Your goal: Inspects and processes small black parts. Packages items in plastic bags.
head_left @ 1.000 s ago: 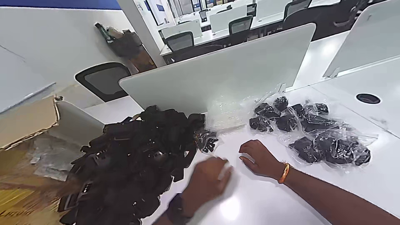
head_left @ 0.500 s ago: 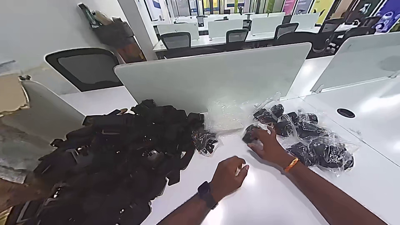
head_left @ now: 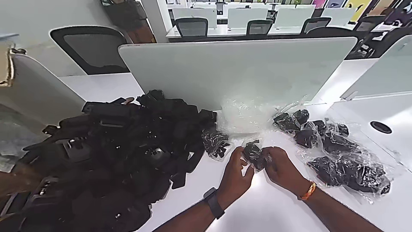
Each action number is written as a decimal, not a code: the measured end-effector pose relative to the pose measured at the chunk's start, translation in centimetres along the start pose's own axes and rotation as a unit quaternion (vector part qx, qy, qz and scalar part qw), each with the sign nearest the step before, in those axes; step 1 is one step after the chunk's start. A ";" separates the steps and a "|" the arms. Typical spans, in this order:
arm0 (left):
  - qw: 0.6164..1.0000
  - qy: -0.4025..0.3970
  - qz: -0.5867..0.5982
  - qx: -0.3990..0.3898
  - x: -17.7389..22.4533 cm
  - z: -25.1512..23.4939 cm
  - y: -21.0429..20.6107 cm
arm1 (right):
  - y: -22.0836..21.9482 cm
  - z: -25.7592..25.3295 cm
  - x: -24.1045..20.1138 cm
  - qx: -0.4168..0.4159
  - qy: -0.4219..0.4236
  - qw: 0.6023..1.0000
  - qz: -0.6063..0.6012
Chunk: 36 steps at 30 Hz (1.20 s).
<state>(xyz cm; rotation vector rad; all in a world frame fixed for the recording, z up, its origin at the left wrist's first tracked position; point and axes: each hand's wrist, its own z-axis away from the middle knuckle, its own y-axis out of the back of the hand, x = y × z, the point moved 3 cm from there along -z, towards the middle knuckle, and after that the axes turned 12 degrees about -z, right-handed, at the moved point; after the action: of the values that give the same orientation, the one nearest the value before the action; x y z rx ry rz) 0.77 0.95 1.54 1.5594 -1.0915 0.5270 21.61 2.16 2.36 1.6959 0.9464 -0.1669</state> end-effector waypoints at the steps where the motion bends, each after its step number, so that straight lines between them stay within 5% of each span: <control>1: 1.000 0.006 0.010 0.006 0.0 0.0 0.1 | 0.2 -0.1 0.6 0.005 0.010 1.000 -0.002; 6: 0.999 0.045 0.029 -0.004 -0.3 -0.4 0.4 | 1.0 -0.2 1.5 0.066 0.038 0.994 -0.074; 12: 0.996 0.003 0.089 -0.016 -0.4 -0.3 0.1 | -0.2 0.3 -0.2 0.030 -0.063 0.997 -0.023; 17: 0.998 0.003 0.028 0.063 -0.4 -0.2 0.9 | 0.4 0.1 0.4 0.047 0.022 0.993 -0.107; 21: 0.998 0.034 0.040 0.042 -1.0 -0.5 0.8 | 0.5 0.2 0.5 0.072 0.107 0.982 -0.141; 32: 0.992 0.052 0.115 -0.022 -0.9 -0.4 0.7 | 0.6 -0.6 0.1 0.068 0.035 0.996 0.049; 36: 0.976 0.106 0.188 -0.014 -0.5 -0.7 1.0 | 1.1 0.0 -1.8 0.121 0.122 0.983 0.064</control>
<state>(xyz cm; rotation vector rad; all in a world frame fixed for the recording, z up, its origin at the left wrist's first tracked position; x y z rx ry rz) -0.18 1.80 1.80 1.2418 -1.2262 0.9089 21.14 1.25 4.21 2.0295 1.0242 0.0141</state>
